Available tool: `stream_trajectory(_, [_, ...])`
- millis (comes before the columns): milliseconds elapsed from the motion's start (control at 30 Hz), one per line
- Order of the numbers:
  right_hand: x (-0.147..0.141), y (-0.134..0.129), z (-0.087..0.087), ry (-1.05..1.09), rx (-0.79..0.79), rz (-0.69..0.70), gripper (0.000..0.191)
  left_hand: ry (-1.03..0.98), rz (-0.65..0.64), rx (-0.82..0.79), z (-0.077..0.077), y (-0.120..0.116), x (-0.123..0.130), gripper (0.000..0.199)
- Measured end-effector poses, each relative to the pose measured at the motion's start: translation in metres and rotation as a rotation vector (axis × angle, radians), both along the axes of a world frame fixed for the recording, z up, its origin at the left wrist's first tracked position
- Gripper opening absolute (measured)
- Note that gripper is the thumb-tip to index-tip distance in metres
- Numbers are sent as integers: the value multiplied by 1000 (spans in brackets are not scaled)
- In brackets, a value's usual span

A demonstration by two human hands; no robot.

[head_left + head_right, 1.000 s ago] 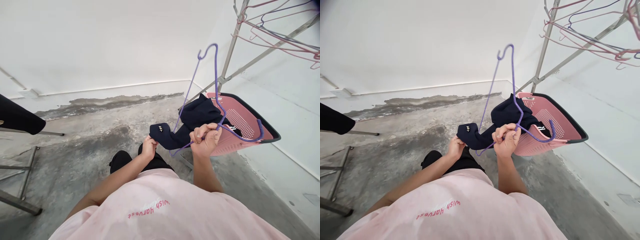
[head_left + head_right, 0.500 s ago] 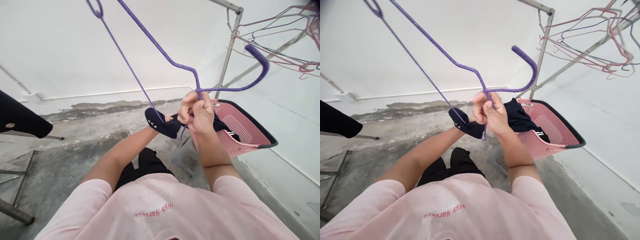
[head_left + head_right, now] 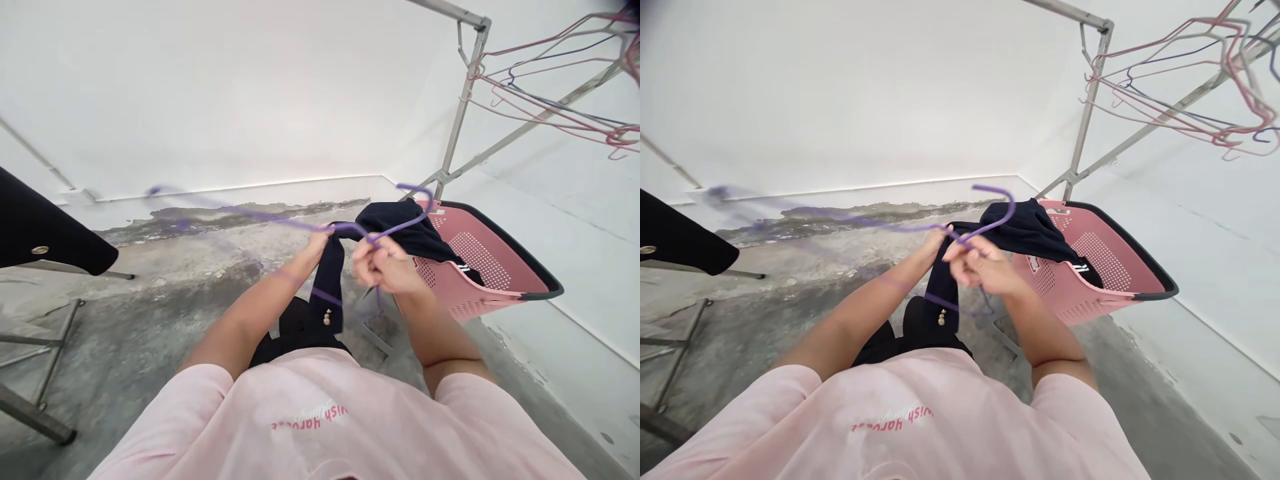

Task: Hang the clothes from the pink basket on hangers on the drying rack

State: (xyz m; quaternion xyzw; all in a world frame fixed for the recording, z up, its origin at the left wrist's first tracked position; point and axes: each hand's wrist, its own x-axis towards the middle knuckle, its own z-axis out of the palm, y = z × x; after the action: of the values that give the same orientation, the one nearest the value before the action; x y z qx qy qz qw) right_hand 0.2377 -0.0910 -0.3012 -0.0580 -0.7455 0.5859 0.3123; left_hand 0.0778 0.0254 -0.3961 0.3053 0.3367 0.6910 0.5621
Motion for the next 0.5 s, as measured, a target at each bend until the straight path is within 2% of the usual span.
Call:
stream_trajectory(100, [41,41,27,-55,359,-613,37,-63,18,-148,-22,-10,6,5])
stream_trajectory(167, [69,79,38,-298,606,-983,27,-88,14,-226,-39,-20,12,17])
stream_trajectory(233, [93,118,39,-580,700,-1249,21,-102,5,-282,-55,-30,16,27])
stream_trajectory(267, [103,135,36,-692,699,-1320,23,-106,2,-300,-61,-34,17,29])
stream_trajectory(333, [115,163,28,-898,640,-1367,28,-108,1,-316,-71,-41,18,29])
stream_trajectory(433, [113,185,11,-1080,571,-1286,59,-105,-6,-308,-76,-50,15,30])
stream_trajectory(500, [104,192,0,-1184,538,-1218,72,-101,-22,-297,-76,-54,13,30])
